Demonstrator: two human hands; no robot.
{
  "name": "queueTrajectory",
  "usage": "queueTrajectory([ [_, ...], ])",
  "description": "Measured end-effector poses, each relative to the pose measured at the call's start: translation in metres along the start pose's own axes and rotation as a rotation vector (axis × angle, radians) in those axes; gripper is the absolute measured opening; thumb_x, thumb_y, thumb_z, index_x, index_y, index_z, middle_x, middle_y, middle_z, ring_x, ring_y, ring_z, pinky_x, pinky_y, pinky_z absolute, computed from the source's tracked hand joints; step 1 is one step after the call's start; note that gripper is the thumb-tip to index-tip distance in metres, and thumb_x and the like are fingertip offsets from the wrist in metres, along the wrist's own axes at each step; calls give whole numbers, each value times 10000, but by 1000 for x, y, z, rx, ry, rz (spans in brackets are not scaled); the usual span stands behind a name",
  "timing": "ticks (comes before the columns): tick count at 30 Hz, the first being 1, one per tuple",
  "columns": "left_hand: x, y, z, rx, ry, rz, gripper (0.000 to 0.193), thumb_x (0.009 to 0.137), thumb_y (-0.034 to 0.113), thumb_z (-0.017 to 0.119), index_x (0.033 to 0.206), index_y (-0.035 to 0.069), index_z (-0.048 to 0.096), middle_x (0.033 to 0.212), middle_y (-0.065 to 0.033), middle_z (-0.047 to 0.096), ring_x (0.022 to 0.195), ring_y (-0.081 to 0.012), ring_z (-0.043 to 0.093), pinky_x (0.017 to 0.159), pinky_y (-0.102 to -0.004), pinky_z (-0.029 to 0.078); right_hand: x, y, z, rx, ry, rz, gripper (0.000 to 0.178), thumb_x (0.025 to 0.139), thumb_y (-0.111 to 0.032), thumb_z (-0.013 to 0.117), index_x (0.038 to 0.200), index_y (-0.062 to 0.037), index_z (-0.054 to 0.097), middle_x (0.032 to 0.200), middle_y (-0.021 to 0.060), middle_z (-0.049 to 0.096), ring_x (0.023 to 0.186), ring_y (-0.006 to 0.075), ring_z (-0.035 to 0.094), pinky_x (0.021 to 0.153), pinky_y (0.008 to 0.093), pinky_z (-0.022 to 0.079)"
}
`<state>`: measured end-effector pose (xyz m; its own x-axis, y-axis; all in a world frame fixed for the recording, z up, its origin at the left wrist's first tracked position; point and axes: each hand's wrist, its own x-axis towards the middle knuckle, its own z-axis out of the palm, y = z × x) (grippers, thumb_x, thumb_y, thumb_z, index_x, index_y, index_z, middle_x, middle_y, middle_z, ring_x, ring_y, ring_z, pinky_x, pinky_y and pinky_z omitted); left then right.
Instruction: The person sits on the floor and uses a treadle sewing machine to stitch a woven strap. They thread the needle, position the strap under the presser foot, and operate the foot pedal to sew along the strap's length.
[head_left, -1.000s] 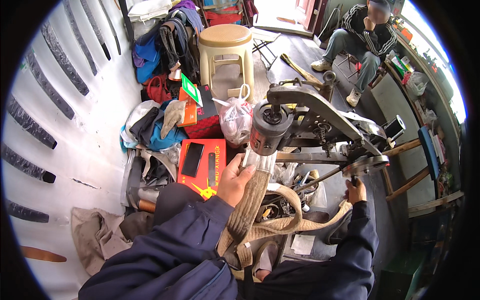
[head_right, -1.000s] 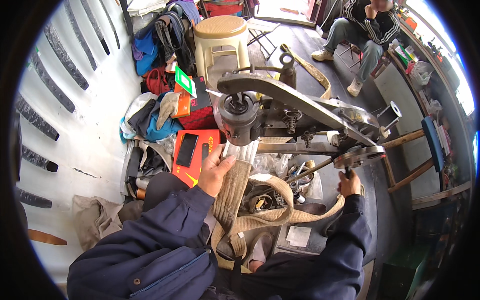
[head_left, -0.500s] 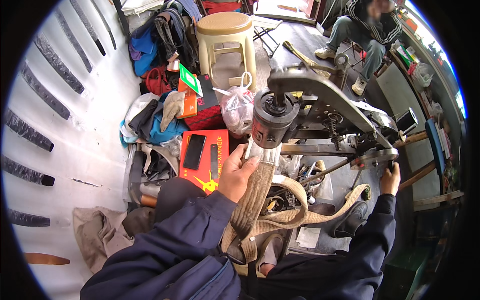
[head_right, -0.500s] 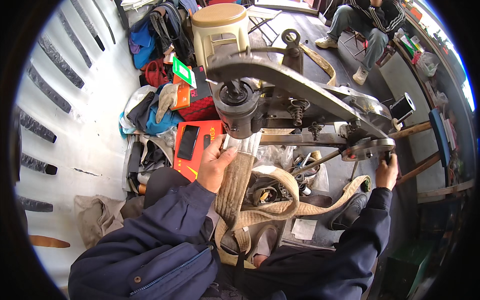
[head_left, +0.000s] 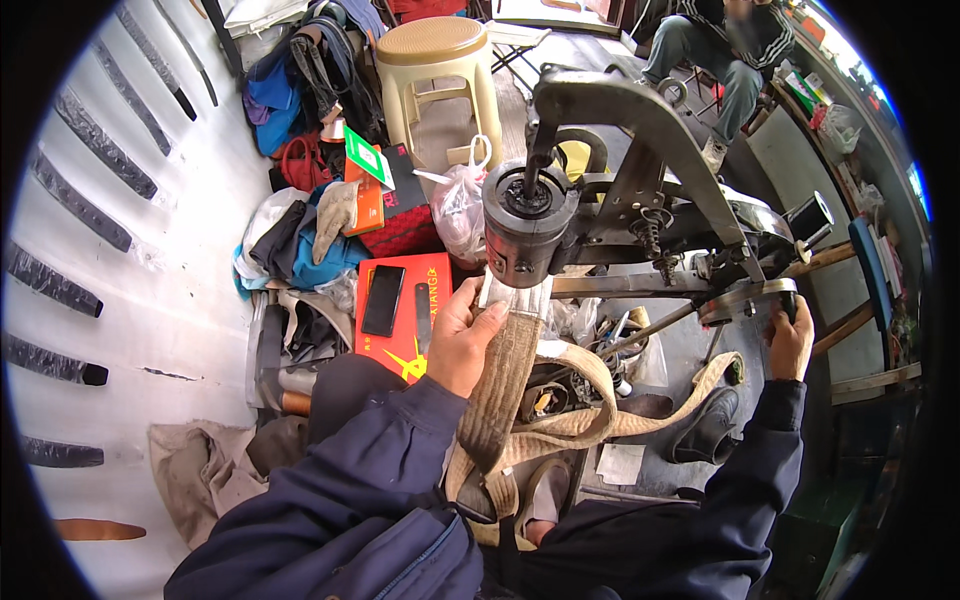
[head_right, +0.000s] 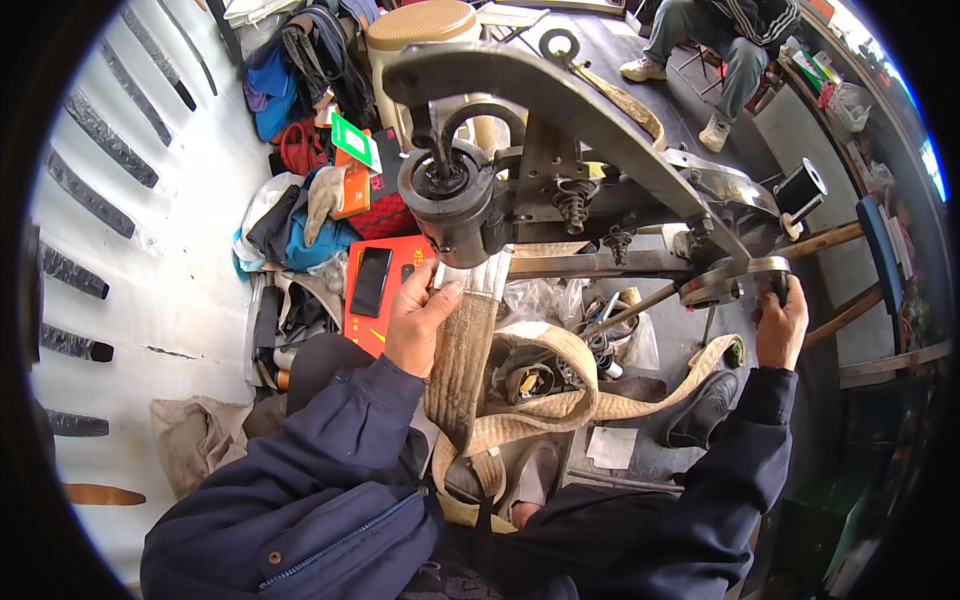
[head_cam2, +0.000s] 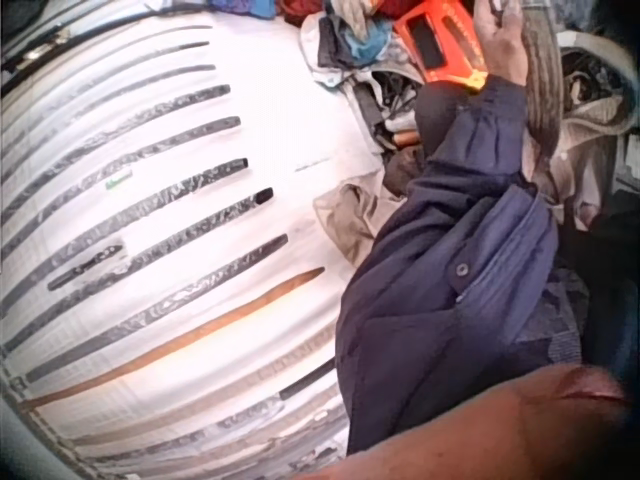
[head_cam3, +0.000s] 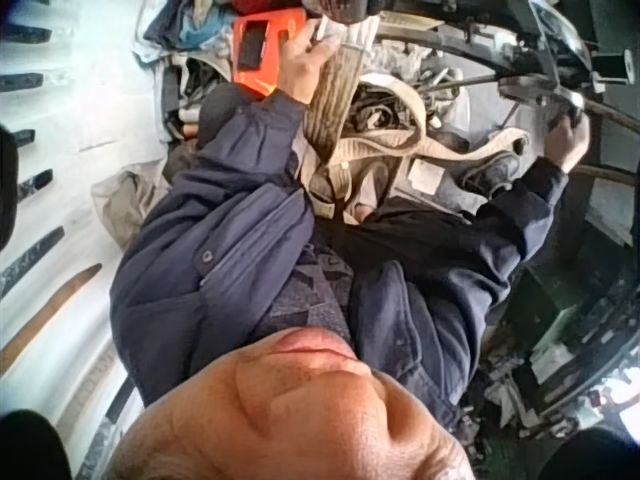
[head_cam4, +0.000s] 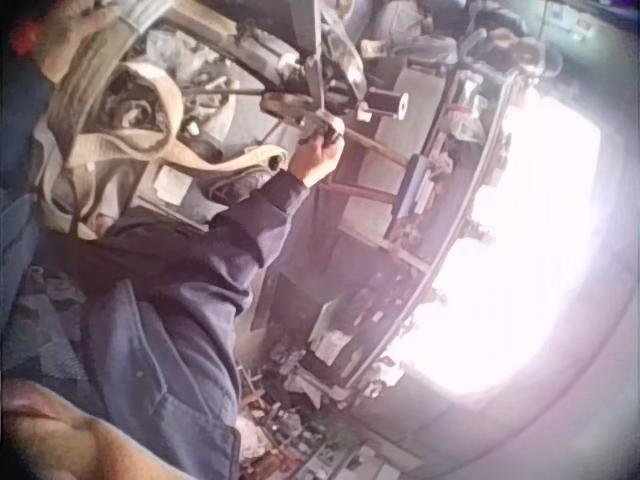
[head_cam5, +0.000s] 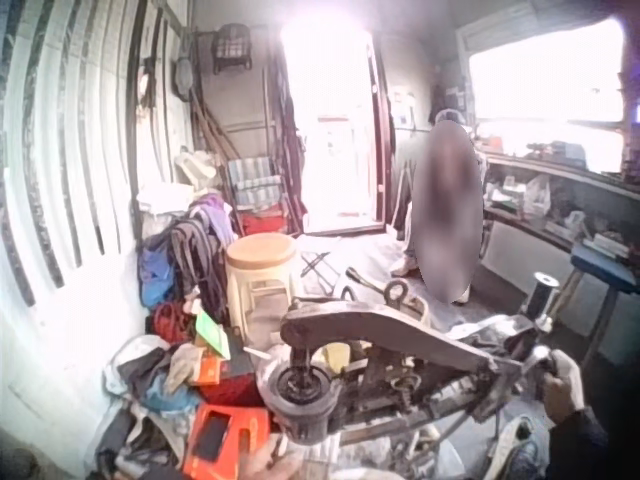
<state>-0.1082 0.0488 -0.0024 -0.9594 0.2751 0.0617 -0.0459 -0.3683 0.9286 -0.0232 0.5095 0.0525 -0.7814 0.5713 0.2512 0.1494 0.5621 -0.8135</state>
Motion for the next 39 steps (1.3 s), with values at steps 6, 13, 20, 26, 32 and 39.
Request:
queueTrajectory([
  [6, 2, 3, 0, 0, 3, -29, 312, 998, 91, 581, 1296, 3, 562, 1138, -17, 661, 979, -63, 590, 881, -241, 465, 7, 103, 18, -333, 43, 269, 195, 941, -173, 638, 890, -25, 522, 653, 80, 574, 528, 185, 560, 493, 368, 440],
  [13, 3, 5, 4, 36, 21, -1, 263, 1001, 66, 560, 1255, 4, 573, 1074, -15, 665, 914, -46, 594, 835, -231, 480, -39, 12, 60, 34, -440, 281, 166, 970, -161, 636, 1058, -34, 576, 667, 27, 550, 532, 119, 550, 466, 288, 455],
  [20, 6, 4, 4, 2, 38, -2, 230, 998, 64, 563, 1221, 11, 581, 1048, -1, 652, 917, -49, 588, 831, -224, 475, 15, 36, -9, -192, 118, -30, 80, 963, -100, 568, 904, -46, 566, 656, 2, 512, 550, 109, 455, 491, 292, 364],
  [26, 6, 5, 4, -64, 24, -46, 222, 996, 58, 555, 1209, 3, 581, 1053, -3, 646, 917, -52, 583, 839, -226, 469, -7, 103, 38, -125, -137, 403, 106, 951, -147, 642, 961, -70, 570, 621, 25, 518, 496, 146, 505, 451, 321, 420],
  [32, 6, 5, 3, -9, 40, -19, 230, 990, 55, 562, 1214, 7, 585, 1051, -2, 647, 922, -47, 580, 842, -222, 467, -39, -1, 57, 144, -497, 223, 174, 959, -156, 654, 987, 2, 586, 693, 48, 596, 541, 145, 600, 482, 276, 449],
  [39, 8, 6, 3, -73, 29, -65, 265, 987, 69, 578, 1244, 4, 585, 1088, -16, 664, 943, -55, 598, 856, -228, 474, 16, 36, -8, -100, 96, 95, 80, 967, -116, 585, 918, -55, 565, 653, 2, 503, 540, 102, 475, 498, 274, 379],
])
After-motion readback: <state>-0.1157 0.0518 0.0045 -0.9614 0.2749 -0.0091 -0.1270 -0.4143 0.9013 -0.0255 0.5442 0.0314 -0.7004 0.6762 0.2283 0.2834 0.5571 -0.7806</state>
